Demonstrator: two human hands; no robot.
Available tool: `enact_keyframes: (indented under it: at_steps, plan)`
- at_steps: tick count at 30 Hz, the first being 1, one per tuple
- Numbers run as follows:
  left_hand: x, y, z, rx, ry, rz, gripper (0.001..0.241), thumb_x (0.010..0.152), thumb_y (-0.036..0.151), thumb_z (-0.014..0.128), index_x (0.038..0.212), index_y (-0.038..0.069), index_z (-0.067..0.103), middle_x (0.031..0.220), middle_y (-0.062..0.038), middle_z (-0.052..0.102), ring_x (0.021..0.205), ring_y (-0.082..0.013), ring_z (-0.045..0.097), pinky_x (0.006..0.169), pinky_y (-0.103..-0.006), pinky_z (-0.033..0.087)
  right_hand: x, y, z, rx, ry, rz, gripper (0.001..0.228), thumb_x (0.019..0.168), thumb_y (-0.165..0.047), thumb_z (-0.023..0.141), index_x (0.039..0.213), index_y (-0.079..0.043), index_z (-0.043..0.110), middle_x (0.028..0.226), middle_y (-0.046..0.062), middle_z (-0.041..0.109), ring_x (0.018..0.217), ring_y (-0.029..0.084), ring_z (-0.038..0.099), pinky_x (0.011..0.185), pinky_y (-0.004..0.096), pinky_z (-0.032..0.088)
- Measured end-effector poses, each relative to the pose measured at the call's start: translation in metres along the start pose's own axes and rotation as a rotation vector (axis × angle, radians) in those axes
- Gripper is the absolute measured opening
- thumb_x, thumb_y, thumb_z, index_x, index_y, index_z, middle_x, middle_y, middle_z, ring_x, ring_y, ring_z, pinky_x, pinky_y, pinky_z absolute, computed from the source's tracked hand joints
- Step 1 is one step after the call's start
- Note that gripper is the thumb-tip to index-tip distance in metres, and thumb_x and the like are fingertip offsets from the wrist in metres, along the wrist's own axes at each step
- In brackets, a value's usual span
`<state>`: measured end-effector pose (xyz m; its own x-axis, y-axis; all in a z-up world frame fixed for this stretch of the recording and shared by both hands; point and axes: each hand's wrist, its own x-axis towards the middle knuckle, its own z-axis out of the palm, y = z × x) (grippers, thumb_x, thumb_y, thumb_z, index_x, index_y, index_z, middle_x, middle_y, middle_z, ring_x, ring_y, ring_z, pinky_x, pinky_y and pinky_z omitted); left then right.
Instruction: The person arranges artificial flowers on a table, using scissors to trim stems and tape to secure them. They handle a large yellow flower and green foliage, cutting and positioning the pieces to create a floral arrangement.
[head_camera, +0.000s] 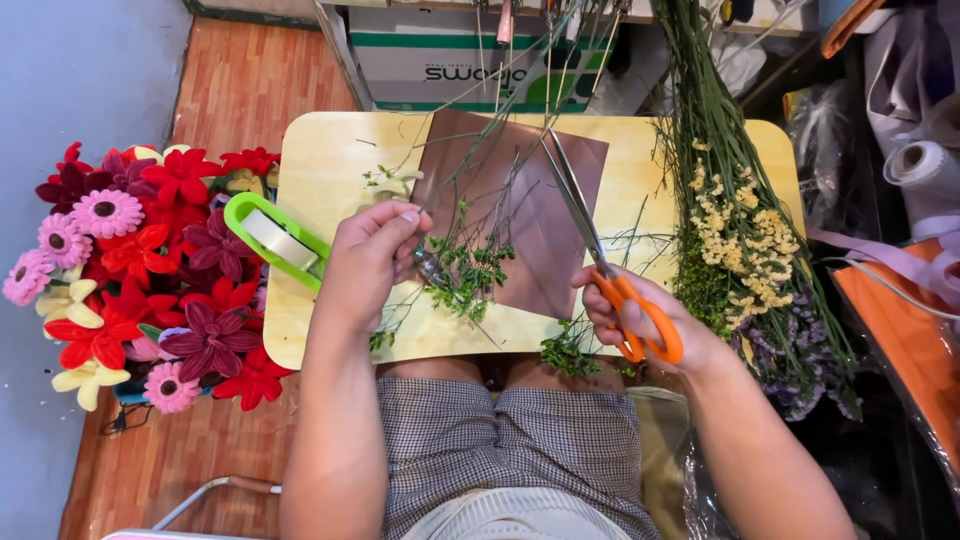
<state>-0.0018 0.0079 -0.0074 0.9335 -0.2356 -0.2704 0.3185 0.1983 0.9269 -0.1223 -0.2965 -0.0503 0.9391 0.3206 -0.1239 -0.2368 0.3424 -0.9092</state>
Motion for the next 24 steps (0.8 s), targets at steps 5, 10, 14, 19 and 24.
enact_keyframes:
  at_steps: [5,10,14,19,24]
  plan:
    - [0.001,-0.006,-0.001,0.03,-0.024,-0.002,0.016,0.096,0.012,0.06,0.092,0.001,0.07,0.058,0.002,0.035,0.045,-0.0031,0.034,0.041,-0.0177,0.031,0.014,0.007,-0.011,0.045,0.037,-0.013,0.076,0.088,-0.051,0.069,0.132,0.005,0.043,0.088,0.002,0.036,0.072,0.01,0.036,0.056,0.022,0.04]
    - [0.005,-0.01,0.003,0.031,-0.047,-0.019,0.016,0.095,0.012,0.06,0.092,0.0,0.071,0.057,0.003,0.035,0.046,-0.0033,0.034,0.04,-0.0177,0.03,0.02,0.006,-0.013,0.025,0.06,0.02,0.066,0.09,-0.04,0.071,0.13,0.004,0.045,0.085,0.0,0.036,0.069,0.008,0.035,0.051,0.02,0.039]
    - [0.011,-0.012,0.013,0.06,-0.019,-0.106,0.017,0.096,0.012,0.057,0.094,0.003,0.071,0.058,0.004,0.034,0.044,-0.0024,0.033,0.039,-0.0175,0.029,0.02,0.018,-0.02,-0.075,0.174,0.091,0.043,0.093,-0.015,0.07,0.126,0.005,0.051,0.081,0.0,0.044,0.064,0.008,0.04,0.049,0.021,0.038]
    - [0.028,-0.025,0.022,0.093,0.007,-0.149,0.016,0.095,0.012,0.057,0.093,0.004,0.071,0.056,0.006,0.034,0.041,-0.0017,0.032,0.037,-0.0172,0.026,0.009,0.014,-0.016,-0.26,0.234,0.18,0.054,0.089,-0.023,0.077,0.126,0.009,0.055,0.075,0.002,0.05,0.056,0.01,0.046,0.043,0.023,0.04]
    - [0.039,-0.034,0.024,0.141,0.025,-0.137,0.018,0.095,0.011,0.056,0.091,0.003,0.071,0.055,0.005,0.035,0.042,-0.0026,0.034,0.038,-0.0173,0.026,-0.022,0.046,-0.038,-0.752,-0.012,0.344,0.067,0.082,-0.033,0.085,0.13,0.004,0.056,0.103,0.022,0.069,0.103,0.042,0.07,0.091,0.054,0.055]
